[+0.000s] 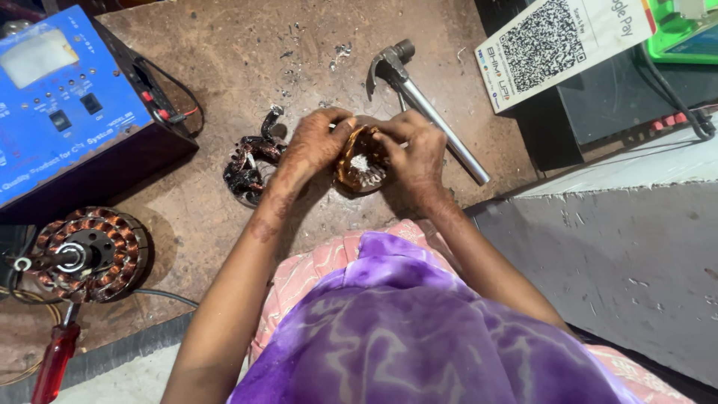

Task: The person works at a repair bench dismantling a burned fan motor stator. They use a screwdriver to pry and lever the old copper windings out of the stator slots, occasionally tapping with a hammer, and pull the freed winding coils out by hand, setting them aside on the bench.

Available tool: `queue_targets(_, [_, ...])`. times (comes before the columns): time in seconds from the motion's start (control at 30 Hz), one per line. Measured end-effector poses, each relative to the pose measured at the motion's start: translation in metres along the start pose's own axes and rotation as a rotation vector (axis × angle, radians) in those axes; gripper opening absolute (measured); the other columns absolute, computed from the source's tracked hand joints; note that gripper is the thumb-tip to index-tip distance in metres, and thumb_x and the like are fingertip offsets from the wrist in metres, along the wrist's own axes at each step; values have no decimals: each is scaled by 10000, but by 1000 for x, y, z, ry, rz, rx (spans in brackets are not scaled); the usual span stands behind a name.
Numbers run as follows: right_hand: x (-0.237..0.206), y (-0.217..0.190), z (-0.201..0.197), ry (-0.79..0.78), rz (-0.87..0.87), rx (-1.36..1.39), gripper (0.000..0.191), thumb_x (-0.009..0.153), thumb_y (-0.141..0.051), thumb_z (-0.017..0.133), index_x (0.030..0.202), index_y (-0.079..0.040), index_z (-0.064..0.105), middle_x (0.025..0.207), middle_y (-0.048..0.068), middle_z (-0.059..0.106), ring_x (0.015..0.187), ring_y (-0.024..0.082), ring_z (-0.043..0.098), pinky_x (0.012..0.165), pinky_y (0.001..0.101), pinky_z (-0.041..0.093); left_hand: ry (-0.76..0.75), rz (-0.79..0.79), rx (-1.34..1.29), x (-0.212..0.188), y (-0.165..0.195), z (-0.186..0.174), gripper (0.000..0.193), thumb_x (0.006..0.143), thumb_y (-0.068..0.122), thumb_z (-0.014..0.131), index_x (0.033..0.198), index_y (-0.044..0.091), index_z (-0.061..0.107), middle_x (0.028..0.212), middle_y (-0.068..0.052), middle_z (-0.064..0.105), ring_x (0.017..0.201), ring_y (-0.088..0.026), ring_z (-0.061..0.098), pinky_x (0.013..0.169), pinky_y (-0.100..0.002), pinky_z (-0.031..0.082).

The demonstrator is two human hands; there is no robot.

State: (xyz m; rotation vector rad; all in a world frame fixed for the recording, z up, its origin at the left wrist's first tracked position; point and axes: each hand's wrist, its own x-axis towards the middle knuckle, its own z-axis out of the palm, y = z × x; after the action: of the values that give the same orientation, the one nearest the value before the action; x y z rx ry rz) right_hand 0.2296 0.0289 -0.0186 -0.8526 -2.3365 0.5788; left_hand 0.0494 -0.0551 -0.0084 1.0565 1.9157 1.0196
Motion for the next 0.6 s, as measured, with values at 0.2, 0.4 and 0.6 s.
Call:
queue_targets(0.2, [15, -6, -10, -74, 130, 175, 186, 881, -110, 760, 1064, -78, 775, 1058, 96, 745, 987, 230, 729, 847, 335, 604, 57, -172, -47, 13, -9, 10, 336, 942, 333, 675, 1174, 100, 744, 1045, -132, 773, 933, -232, 746, 846, -370, 586])
queue_targets(0.4, [-27, -35, -15, -316, -75, 119, 617, 784, -446, 864, 1189, -12, 692, 1205, 228, 633, 1118, 353, 616, 976, 483, 495, 193, -130, -150, 7, -16, 18, 324, 1004, 312, 609, 1138, 50, 745, 1015, -129, 757, 905, -219, 713, 824, -364, 551])
queue_targets(0.6, [-32, -35, 8, -389, -115, -36, 612, 927, -479, 739, 1334, -33, 641, 1143, 154, 627, 1063, 322, 657, 923, 430, 552, 197, -83, 40, 4, -16, 13, 342, 1015, 346, 642, 1151, 67, 786, 1057, -207, 736, 961, -293, 727, 905, -409, 562])
